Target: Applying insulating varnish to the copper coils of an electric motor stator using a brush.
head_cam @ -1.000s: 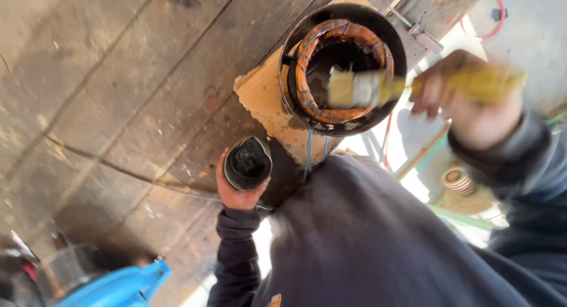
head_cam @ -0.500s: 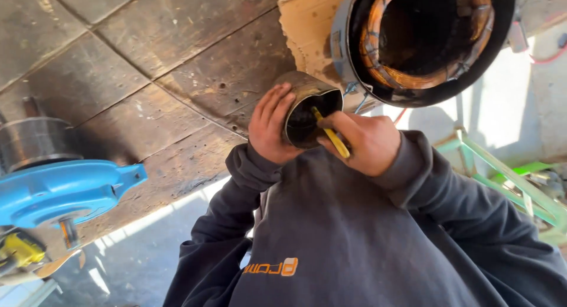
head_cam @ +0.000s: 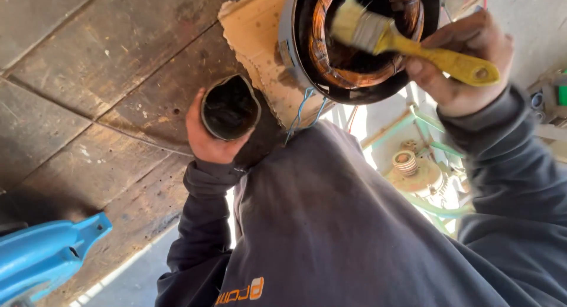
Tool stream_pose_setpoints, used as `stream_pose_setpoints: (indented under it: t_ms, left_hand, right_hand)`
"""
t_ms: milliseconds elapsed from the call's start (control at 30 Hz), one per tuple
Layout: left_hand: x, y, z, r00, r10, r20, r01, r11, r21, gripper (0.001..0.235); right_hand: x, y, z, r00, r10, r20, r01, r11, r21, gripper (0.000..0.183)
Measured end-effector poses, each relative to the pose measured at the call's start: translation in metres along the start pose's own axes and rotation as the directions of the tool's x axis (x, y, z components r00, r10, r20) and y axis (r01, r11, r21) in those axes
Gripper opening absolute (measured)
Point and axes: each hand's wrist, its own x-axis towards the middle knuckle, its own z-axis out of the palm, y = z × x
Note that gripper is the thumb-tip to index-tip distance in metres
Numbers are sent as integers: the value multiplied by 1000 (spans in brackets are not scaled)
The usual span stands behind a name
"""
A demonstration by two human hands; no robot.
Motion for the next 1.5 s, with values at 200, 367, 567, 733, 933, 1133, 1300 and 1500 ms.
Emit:
stream_pose_setpoints:
  t_ms: [200,367,567,733,933,1133,1300,1500]
  left_hand:
    - [-6,-60,0,991,-124,-54,118,987,-113,102]
    - [-14,-76,4,986,-166,-21,156,957,-245,116]
    - [-20,-88,12,985,-174,-7,164,938,-307,120]
    - [-20,-89,12,981,-191,-30,172,933,-316,118]
    - [-18,-85,7,987,-155,-26,144,958,-248,119]
    - [-22,-95,10,982,-184,33,185,927,-326,122]
    - [-21,-95,11,990,-140,-27,135,978,-160,124]
    - [-23,-100,8,984,-172,-36,156,950,-271,122]
  right_hand:
    - [59,24,12,754,-216,621,539,744,-395,13]
    - [72,17,23,623,148,768,748,174,-640,6]
    - [98,33,55,689,635,350,-539,771,-337,19]
    - [75,79,28,971,89,221,-45,979,-198,21]
    - [62,76,35,858,219,465,223,657,-720,31]
    - [88,66,42,932,102,349,117,825,-553,25]
    - [82,59,48,787,429,444,211,488,-847,24]
    - [76,76,37,940,271,207,-275,961,-9,18]
